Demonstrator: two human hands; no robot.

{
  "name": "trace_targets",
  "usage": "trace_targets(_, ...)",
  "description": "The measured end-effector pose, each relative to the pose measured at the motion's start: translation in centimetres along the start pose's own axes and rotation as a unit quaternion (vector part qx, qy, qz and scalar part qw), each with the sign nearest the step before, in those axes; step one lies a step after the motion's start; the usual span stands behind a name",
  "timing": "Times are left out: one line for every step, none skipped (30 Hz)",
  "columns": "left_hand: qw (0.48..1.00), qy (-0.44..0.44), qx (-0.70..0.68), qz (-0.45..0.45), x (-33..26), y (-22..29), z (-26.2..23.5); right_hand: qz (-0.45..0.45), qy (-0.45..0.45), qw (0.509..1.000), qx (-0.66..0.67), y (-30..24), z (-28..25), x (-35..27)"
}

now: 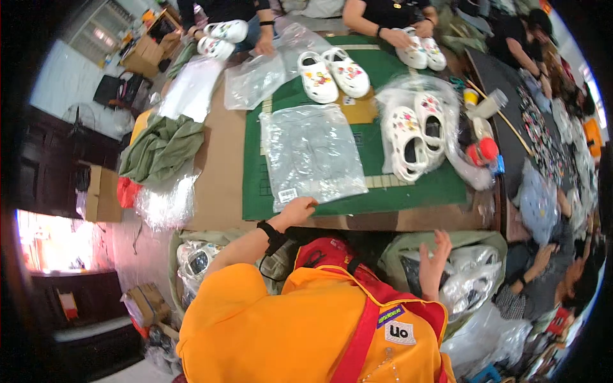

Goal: Putting shoes into plastic bags and then sorting them into a larger green sack in a workshop environment.

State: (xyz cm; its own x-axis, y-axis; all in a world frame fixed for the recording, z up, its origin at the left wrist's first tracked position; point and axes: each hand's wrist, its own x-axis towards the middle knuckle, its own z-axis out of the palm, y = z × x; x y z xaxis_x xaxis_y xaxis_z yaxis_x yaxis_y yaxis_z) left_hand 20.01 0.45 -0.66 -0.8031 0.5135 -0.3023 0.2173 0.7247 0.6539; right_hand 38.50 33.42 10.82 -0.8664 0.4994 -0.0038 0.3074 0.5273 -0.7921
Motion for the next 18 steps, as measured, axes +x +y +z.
trace_targets(0.999, 0.020, 0.008, -0.045, 0.0, -1.9, -0.8, -0.014, -0.049, 0.999, 0.020, -1.1, 1.7, 1.2)
trace_targets(0.995, 0.025, -0.027, -0.091, 0.2, -3.9, -1.8, -0.109, -0.043, 0.992, -0.045, -2.2, 3.5, 2.6)
trace_targets(0.994, 0.030, -0.034, -0.103, 0.4, -5.7, -2.4, -0.115, -0.056, 0.991, -0.047, -3.3, 5.1, 3.8)
trace_targets(0.989, 0.085, 0.035, -0.117, 0.5, -6.7, -3.2, -0.108, -0.126, 0.986, -0.025, -4.4, 6.7, 5.0)
trace_targets(0.976, 0.136, 0.107, -0.129, 0.5, -7.1, -4.2, -0.099, -0.192, 0.976, -0.003, -5.5, 8.2, 5.8)
trace_targets(0.983, 0.110, 0.093, -0.117, 1.0, -7.1, -5.0, -0.098, -0.212, 0.972, -0.015, -6.9, 9.8, 6.5)
trace_targets(0.983, 0.107, 0.087, -0.123, 1.4, -6.2, -5.4, -0.096, -0.219, 0.971, -0.020, -7.2, 11.4, 7.0)
trace_targets(0.990, 0.066, 0.115, -0.055, 1.8, -5.1, -5.5, -0.144, -0.252, 0.956, -0.044, -6.7, 13.5, 7.6)
trace_targets(0.990, 0.025, 0.141, 0.016, 2.2, -4.5, -5.3, -0.190, -0.283, 0.937, -0.068, -6.2, 15.2, 8.1)
trace_targets(0.990, 0.027, 0.136, 0.012, 2.6, -4.5, -4.5, -0.192, -0.289, 0.935, -0.071, -6.2, 16.8, 8.4)
trace_targets(0.975, 0.050, 0.190, 0.099, 2.7, -4.6, -3.1, -0.222, -0.332, 0.909, -0.116, -6.5, 18.0, 8.6)
trace_targets(0.949, 0.073, 0.244, 0.185, 2.7, -4.9, -1.8, -0.251, -0.373, 0.879, -0.161, -6.8, 19.0, 8.6)
trace_targets(0.950, 0.075, 0.241, 0.185, 2.9, -5.6, -0.4, -0.252, -0.374, 0.878, -0.163, -7.1, 19.9, 8.5)
trace_targets(0.950, 0.084, 0.256, 0.157, 3.5, -6.2, 0.8, -0.269, -0.402, 0.859, -0.165, -7.6, 20.6, 8.7)
trace_targets(0.949, 0.093, 0.271, 0.130, 4.0, -6.8, 1.8, -0.286, -0.430, 0.840, -0.166, -8.1, 21.2, 8.7)
trace_targets(0.965, 0.065, 0.240, 0.088, 4.4, -7.1, 1.9, -0.256, -0.443, 0.845, -0.153, -8.2, 21.6, 8.5)
trace_targets(0.964, 0.067, 0.240, 0.093, 4.6, -7.4, 1.8, -0.256, -0.439, 0.847, -0.157, -8.2, 22.2, 8.5)
trace_targets(0.979, 0.086, 0.164, 0.081, 4.7, -7.9, 1.7, -0.319, -0.375, 0.851, -0.181, -8.2, 22.8, 8.7)
